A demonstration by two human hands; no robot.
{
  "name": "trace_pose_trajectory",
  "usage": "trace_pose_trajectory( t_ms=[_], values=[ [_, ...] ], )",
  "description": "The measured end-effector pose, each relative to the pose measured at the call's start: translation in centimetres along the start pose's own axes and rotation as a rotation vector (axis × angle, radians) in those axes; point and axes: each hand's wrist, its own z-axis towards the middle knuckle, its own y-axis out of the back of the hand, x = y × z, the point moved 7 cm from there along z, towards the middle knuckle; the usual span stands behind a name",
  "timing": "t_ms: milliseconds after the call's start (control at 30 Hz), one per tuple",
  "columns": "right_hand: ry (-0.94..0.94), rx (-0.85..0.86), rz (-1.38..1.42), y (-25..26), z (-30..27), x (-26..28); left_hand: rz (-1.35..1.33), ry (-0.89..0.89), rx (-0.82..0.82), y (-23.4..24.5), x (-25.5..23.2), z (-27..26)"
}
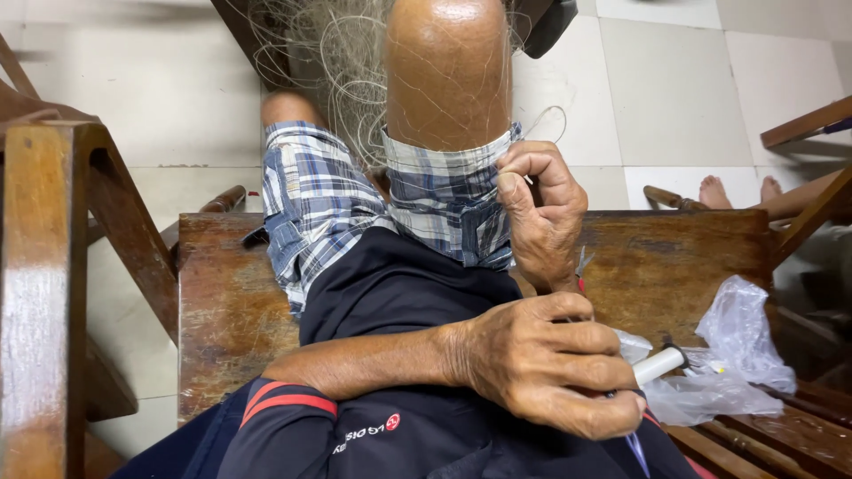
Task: Repairing a fishing net using a netting needle and scissors
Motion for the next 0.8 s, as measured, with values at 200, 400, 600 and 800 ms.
trace_pose_trajectory(
  t_ms=[200, 400, 600, 800],
  values=[
    [-0.123, 0.002, 0.106, 1.1, 0.0, -2.5, -0.044, -0.061, -0.022, -1.0, -0.8, 0.8],
    [-0.114, 0.003, 0.147, 0.9, 0.2, -2.8, -0.313, 0.033, 0.108, -5.7, -1.9, -2.7],
    [-0.105, 0.017, 0.134, 0.8, 0.2, -3.0, -0.438, 0.116, 0.198, -8.0, -2.1, -5.2],
    [-0.124, 0.005, 0.14, 0.9, 0.3, -4.0, -0.789, 0.268, 0.275, -9.7, -2.5, -6.8]
  ],
)
